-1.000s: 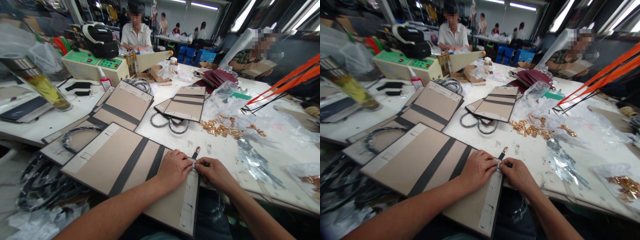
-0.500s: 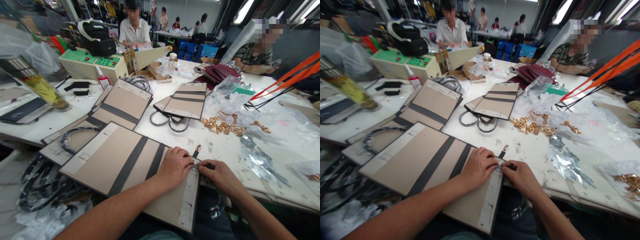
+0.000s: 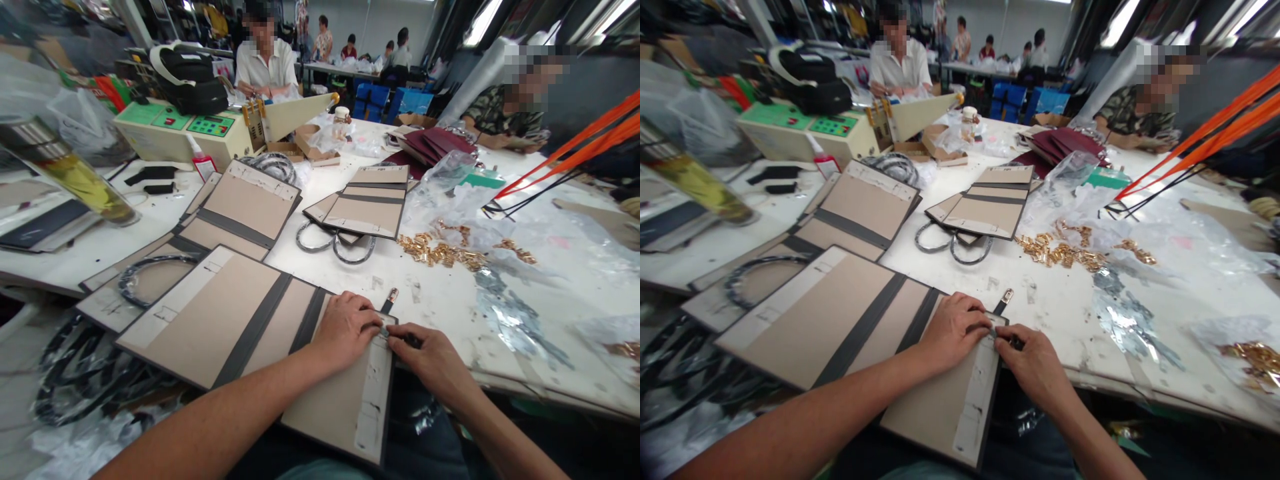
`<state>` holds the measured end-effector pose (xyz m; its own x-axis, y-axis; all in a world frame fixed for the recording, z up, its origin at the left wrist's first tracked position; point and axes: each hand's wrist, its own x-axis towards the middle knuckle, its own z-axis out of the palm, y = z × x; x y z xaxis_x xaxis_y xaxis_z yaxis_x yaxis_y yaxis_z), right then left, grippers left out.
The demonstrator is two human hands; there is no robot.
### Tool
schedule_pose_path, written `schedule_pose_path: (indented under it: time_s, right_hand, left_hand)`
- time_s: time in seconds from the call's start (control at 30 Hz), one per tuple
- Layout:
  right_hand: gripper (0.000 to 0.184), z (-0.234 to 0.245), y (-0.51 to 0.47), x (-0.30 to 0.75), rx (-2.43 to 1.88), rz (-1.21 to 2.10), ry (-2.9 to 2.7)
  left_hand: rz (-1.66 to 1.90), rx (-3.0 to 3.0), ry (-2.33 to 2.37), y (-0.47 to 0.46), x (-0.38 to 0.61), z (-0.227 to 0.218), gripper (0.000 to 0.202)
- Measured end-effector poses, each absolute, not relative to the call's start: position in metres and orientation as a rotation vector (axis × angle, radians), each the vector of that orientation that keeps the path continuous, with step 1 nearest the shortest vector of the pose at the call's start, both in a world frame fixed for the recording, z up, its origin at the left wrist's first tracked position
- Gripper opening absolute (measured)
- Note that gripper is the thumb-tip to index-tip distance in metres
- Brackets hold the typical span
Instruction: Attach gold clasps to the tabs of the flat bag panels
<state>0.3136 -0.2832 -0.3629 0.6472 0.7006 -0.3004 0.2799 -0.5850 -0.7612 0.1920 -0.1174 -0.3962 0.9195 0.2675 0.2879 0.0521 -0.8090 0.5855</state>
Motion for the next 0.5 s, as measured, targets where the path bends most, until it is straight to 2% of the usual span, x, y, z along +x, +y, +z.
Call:
schedule_pose_path:
  time_s: [0.2,0.5]
  right_hand:
    - [0.045,-0.362,-0.279,0.320,-2.213,0.862,-0.705]
    - [0.033,-0.365,-0.272,0.328,-2.256,0.903,-0.734]
  left_hand:
    - [0.494,2.479,0.244,-0.118,0.192,-0.398,0.007]
    - [0.512,2.487,0.285,-0.122,0.193,-0.399,0.010]
